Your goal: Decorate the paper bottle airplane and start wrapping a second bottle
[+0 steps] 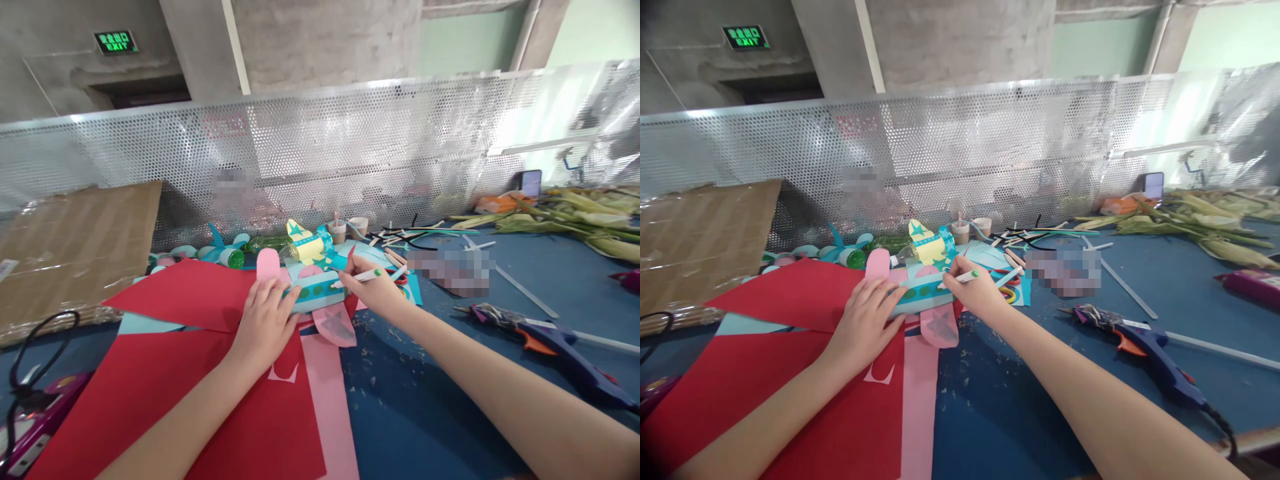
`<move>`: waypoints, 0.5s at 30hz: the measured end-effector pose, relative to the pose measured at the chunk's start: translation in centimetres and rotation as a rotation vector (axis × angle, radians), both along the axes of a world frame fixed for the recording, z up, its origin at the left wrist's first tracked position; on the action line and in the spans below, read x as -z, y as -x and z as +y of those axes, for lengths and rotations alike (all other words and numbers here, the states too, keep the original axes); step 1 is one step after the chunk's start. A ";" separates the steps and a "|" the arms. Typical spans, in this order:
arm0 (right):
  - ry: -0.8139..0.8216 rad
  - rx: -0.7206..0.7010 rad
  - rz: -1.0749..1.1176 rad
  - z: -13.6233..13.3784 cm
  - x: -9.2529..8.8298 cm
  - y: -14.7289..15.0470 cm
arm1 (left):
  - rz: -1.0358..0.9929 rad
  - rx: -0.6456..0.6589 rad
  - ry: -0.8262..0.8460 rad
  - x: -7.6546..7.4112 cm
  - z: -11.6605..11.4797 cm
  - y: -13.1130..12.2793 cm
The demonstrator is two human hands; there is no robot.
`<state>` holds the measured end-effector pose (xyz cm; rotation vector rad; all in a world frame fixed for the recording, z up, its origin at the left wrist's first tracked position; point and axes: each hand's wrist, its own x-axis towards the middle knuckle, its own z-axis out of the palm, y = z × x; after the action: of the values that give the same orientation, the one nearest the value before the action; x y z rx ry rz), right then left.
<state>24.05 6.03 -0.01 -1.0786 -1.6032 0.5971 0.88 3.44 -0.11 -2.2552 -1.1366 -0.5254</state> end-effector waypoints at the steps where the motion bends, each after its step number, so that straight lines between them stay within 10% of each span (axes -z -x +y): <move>1: 0.005 0.017 0.004 0.0 0.0 0.0 | 0.001 0.000 -0.002 0.0 0.0 0.0; 15: 0.004 0.018 0.010 0.2 0.0 -0.1 | 0.002 0.011 -0.007 0.1 0.1 0.1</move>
<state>24.17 6.26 -0.03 -1.0902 -1.5830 0.5933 0.78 3.50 -0.18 -2.2564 -1.1205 -0.5300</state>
